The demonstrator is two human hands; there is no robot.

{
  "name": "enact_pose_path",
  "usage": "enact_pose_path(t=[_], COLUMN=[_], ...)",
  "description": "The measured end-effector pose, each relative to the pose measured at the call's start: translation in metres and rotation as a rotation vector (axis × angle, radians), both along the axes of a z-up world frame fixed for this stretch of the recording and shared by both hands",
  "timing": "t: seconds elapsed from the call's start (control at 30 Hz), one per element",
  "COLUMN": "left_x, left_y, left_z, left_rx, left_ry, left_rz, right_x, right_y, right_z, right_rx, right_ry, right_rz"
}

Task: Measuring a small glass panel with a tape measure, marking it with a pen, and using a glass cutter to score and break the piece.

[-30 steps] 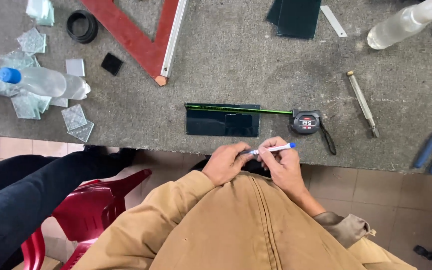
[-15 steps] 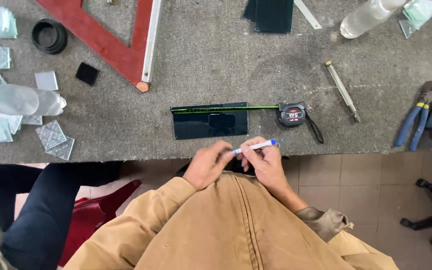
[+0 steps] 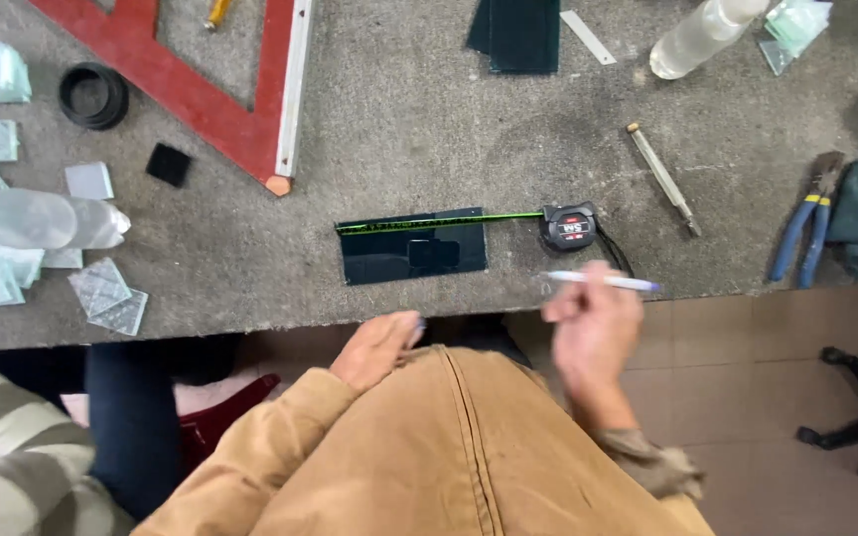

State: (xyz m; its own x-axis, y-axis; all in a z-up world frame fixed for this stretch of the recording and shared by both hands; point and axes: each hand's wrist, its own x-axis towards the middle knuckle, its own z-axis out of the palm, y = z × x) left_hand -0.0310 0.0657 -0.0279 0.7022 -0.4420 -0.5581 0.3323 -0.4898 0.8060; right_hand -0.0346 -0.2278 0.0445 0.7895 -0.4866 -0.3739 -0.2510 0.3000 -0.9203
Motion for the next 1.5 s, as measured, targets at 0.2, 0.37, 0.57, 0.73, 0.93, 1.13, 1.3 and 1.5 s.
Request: enact_pose_path(t=[0.2, 0.37, 0.57, 0.73, 0.93, 1.13, 1.3, 1.5], left_x=[0.047, 0.085, 0.108, 0.117, 0.116, 0.114, 0.113, 0.114], left_y=[0.042, 0.05, 0.046, 0.052, 0.056, 0.051, 0.05, 0.054], left_z=[0.024, 0.006, -0.009, -0.034, -0.049, -0.041, -0.039, -0.039], left_rx=[0.286, 0.342, 0.353, 0.421, 0.477, 0.509, 0.513, 0.46], left_ry=[-0.218, -0.659, -0.448, -0.606, -0.604, -0.563, -0.573, -0.577], left_rz=[0.46, 0.564, 0.485, 0.317, 0.293, 0.313, 0.31, 0.332], right_x=[0.009, 0.034, 0.051, 0.056, 0.059, 0.059, 0.058, 0.059], right_y=[0.025, 0.015, 0.01, 0.01, 0.009, 0.006, 0.008, 0.009], right_z=[-0.014, -0.057, -0.075, -0.085, -0.091, -0.089, -0.089, -0.09], right_rx=[-0.401, -0.691, -0.612, -0.53, -0.502, -0.529, -0.514, -0.518], right_ry=[-0.223, -0.291, -0.279, -0.284, -0.288, -0.273, -0.251, -0.244], right_rz=[0.143, 0.278, 0.322, 0.342, 0.357, 0.393, 0.382, 0.387])
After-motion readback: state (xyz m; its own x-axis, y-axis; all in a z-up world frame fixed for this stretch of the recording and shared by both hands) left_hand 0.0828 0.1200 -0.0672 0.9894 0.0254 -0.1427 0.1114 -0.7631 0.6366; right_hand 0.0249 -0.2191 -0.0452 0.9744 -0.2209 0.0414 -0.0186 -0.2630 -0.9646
